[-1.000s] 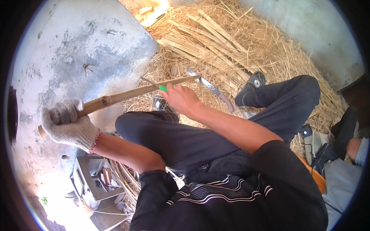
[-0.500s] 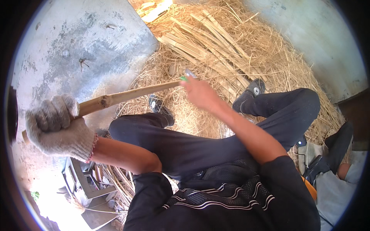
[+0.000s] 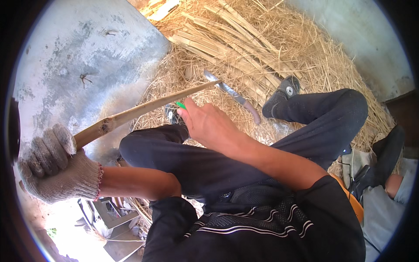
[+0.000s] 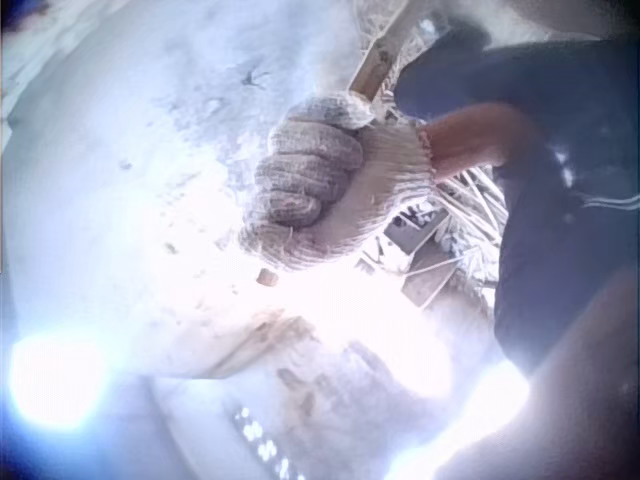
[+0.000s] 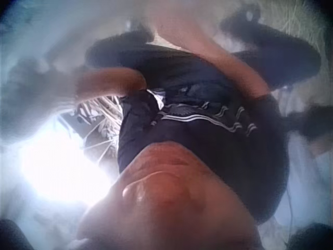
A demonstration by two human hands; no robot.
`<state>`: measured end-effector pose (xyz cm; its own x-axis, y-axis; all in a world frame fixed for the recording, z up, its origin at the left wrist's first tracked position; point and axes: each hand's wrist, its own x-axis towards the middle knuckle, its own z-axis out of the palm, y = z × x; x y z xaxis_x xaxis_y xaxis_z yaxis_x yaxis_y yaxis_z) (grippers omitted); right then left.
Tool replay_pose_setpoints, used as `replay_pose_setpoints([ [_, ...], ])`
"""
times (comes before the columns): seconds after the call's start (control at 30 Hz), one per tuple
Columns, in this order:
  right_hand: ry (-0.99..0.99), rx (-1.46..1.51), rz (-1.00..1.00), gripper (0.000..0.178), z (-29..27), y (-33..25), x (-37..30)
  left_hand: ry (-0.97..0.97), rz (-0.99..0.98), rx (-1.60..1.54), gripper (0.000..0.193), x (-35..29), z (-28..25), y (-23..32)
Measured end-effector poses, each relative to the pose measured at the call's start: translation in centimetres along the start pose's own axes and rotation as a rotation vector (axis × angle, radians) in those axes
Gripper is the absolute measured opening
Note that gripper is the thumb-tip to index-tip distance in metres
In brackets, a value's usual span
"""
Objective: The person sits on a straw-covered floor and uses a green utility knife to peel the outer layer off a long bamboo stick held in their left hand. They repeatedly scrape the knife along the stick's length to remove the skin, creating a pile of shavings.
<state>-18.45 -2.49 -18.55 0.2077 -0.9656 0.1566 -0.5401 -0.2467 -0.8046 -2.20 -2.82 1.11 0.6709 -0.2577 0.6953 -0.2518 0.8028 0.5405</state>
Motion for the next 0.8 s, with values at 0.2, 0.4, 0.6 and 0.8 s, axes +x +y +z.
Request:
replay_pose_setpoints([
  [0.2, 0.023, -0.127, 0.128, 0.027, 1.5, 2.1, 0.2, -0.122, -0.040, -0.018, 0.036, 0.1, -0.6, 0.6],
  [0.4, -0.005, -0.037, -0.001, 0.028, 1.2, -2.4, 0.7, -0.301, -0.131, -0.218, 0.039, 0.7, -0.9, 0.1],
  [0.6, -0.100, -0.257, 0.295, 0.025, 1.6, 8.8, -0.3, -0.507, -0.220, -0.416, 0.040, 0.6, -0.9, 1.0],
  [0.8, -0.020, 0.083, 0.151, 0.031, -1.7, -1.3, 0.6, -0.414, -0.158, -0.248, 0.040, 0.2, -0.7, 0.7],
])
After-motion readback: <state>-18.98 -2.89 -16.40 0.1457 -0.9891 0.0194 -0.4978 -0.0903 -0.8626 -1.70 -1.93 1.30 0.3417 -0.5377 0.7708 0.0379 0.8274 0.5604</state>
